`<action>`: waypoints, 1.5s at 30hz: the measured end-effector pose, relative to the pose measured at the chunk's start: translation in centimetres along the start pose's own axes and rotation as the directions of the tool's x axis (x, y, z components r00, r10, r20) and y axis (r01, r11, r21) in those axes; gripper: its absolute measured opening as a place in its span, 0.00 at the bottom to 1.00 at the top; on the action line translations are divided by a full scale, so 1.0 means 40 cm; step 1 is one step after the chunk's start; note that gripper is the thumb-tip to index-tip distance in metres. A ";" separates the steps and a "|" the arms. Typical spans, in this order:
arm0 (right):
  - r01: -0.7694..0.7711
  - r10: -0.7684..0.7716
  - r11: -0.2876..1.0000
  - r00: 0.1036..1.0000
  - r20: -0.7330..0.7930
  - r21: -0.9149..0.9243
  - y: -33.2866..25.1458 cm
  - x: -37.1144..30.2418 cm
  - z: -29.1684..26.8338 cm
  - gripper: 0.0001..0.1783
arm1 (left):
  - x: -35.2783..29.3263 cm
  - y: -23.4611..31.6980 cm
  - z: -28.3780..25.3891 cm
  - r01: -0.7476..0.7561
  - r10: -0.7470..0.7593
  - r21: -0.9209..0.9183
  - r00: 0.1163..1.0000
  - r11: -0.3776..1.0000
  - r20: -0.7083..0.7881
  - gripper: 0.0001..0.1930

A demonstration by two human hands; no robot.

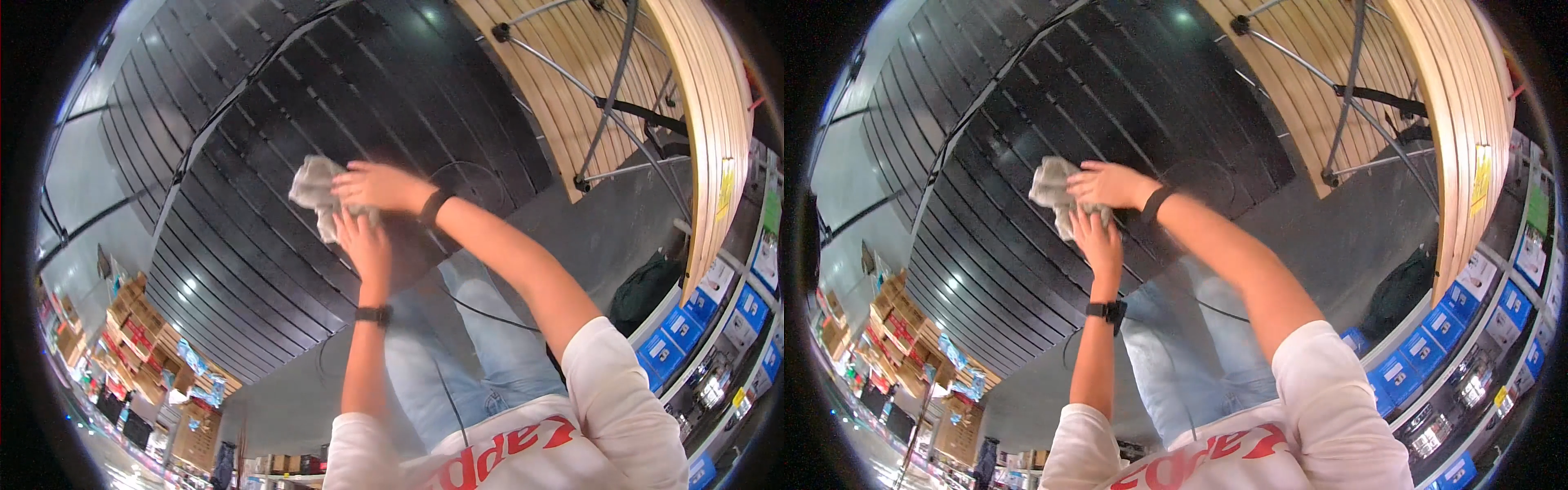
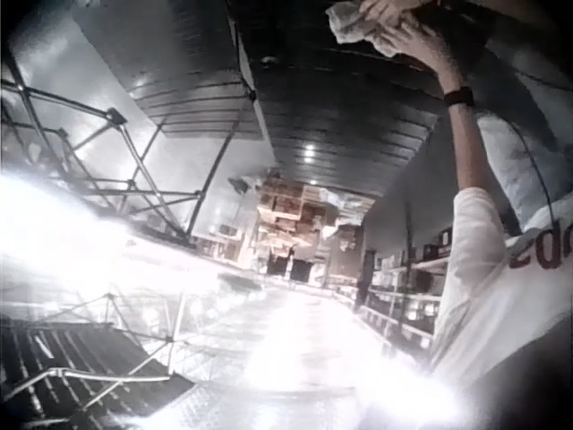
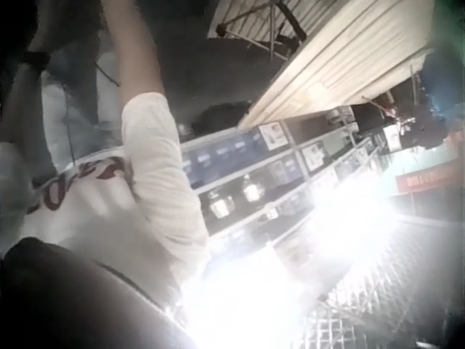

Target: The person uses a cloth to wipe the top lids of green, red, and black waste bins, then cleans a shelf surface below packaged goods, and finally wipes a black slatted table surface.

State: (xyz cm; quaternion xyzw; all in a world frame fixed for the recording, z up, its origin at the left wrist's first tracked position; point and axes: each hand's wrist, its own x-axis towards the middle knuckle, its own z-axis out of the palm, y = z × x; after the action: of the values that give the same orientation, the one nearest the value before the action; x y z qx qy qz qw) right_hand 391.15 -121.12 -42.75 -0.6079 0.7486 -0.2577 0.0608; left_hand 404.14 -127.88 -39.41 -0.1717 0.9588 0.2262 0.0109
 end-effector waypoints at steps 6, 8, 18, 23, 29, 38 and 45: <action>-0.299 0.292 0.952 0.951 -0.098 -0.069 0.127 -0.153 -0.131 0.16 | 0.160 0.135 0.051 -0.297 0.302 -0.074 0.951 0.952 0.070 0.10; -0.443 0.427 0.893 0.891 -0.157 -0.082 0.123 -0.229 -0.163 0.16 | 0.181 0.174 0.073 -0.366 0.377 -0.102 0.918 0.925 0.120 0.10; -0.927 0.891 0.375 0.358 -0.279 0.007 -0.173 -0.522 -0.124 0.23 | -0.002 0.282 0.183 -0.605 0.679 -0.310 0.656 0.734 0.329 0.12; -0.963 0.937 0.262 0.239 -0.254 0.061 -0.268 -0.497 -0.064 0.26 | -0.075 0.212 0.154 -0.602 0.686 -0.330 0.659 0.727 0.309 0.12; -0.893 0.884 0.446 0.450 -0.123 -0.063 -0.298 -0.364 0.007 0.32 | -0.065 0.040 0.067 -0.545 0.602 -0.258 0.744 0.798 0.290 0.11; -0.757 0.756 0.651 0.654 -0.039 -0.061 -0.339 -0.089 0.130 0.41 | -0.088 -0.217 -0.092 -0.382 0.395 -0.100 0.890 0.919 0.227 0.11; -0.574 0.567 0.818 0.812 0.137 0.016 -0.526 0.050 0.230 0.40 | -0.302 -0.420 -0.194 -0.082 0.097 -0.086 0.976 0.993 0.196 0.13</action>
State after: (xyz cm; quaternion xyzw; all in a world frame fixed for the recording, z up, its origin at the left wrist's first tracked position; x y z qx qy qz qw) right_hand 412.86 -128.58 -40.53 -0.3683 0.8835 -0.2096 0.1996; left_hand 421.55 -141.46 -38.46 -0.1050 0.9501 0.2797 0.0903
